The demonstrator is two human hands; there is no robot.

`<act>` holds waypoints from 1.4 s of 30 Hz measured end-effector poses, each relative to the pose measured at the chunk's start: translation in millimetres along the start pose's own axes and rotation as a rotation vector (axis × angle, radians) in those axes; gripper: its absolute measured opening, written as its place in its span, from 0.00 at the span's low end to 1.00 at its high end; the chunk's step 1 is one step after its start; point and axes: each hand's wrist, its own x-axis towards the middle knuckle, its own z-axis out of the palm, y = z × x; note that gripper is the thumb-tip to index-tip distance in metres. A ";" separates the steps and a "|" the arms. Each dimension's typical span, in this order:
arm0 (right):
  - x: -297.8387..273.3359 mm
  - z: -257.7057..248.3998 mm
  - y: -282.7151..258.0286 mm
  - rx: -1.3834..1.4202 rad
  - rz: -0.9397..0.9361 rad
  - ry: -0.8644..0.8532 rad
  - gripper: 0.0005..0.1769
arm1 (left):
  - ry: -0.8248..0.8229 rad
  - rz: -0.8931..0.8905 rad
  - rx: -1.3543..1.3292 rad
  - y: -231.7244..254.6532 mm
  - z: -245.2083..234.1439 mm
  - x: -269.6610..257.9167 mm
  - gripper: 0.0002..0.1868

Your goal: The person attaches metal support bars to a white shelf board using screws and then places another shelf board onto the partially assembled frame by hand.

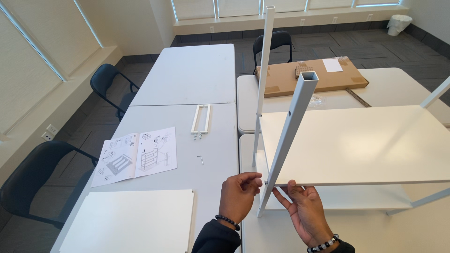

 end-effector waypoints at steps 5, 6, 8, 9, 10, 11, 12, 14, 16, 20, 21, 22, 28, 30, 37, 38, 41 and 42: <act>-3.1 1.2 -1.4 -0.018 0.005 0.014 0.11 | 0.003 -0.010 0.001 -0.3 4.5 1.3 0.10; -3.0 0.6 -0.9 -0.024 0.005 0.011 0.11 | -0.018 0.022 -0.037 -0.5 5.6 0.9 0.10; -1.8 0.5 -0.9 -0.029 0.002 0.006 0.12 | -0.039 0.057 -0.075 0.3 5.7 0.6 0.13; -1.6 0.6 -0.7 -0.028 0.002 0.011 0.12 | -0.040 0.068 -0.076 0.8 4.3 -0.2 0.17; -1.4 0.8 -0.6 -0.027 0.002 0.017 0.11 | -0.040 0.079 -0.077 1.3 2.9 -0.9 0.20; -1.6 0.7 -0.9 -0.026 0.002 0.017 0.11 | -0.041 0.080 -0.077 1.5 3.3 -0.1 0.20; -1.7 0.5 -1.1 -0.032 -0.004 0.007 0.12 | -0.017 0.038 -0.049 1.7 3.7 0.7 0.15; -2.4 0.6 -1.8 -0.037 -0.007 -0.001 0.12 | 0.006 -0.007 -0.021 0.3 6.1 1.3 0.12; -4.0 1.7 -2.6 -0.028 0.005 -0.011 0.10 | -0.028 0.104 -0.127 -2.5 9.3 0.2 0.12; -0.6 -3.4 0.7 -0.017 -0.007 -0.029 0.11 | -0.054 0.128 -0.199 -6.7 6.4 2.3 0.18; 0.1 -3.5 1.2 -0.016 -0.006 -0.025 0.10 | -0.035 0.059 -0.119 -1.8 4.4 1.0 0.15; 0.8 -3.6 1.7 -0.014 -0.004 -0.020 0.10 | -0.016 -0.009 -0.039 3.2 2.4 -0.2 0.14; -5.8 4.2 -3.0 -0.029 0.007 0.007 0.10 | -0.091 0.110 -0.190 -11.3 5.8 4.5 0.18; -3.8 0.9 -1.2 -0.031 0.003 -0.004 0.11 | -0.062 0.052 -0.150 -6.2 5.8 2.3 0.14; -7.7 5.8 -3.2 -0.027 0.009 0.026 0.12 | -0.078 0.078 -0.136 -5.3 1.0 3.1 0.16; -8.3 5.7 -4.0 -0.027 0.008 0.027 0.12 | -0.079 0.078 -0.136 -3.0 2.1 2.5 0.16; -8.4 6.7 -5.6 -0.033 0.016 0.024 0.11 | -0.064 -0.051 -0.134 -0.5 3.2 3.1 0.14; -8.0 6.2 -5.7 -0.032 0.020 0.020 0.10 | -0.081 0.042 -0.131 -3.4 3.5 4.0 0.14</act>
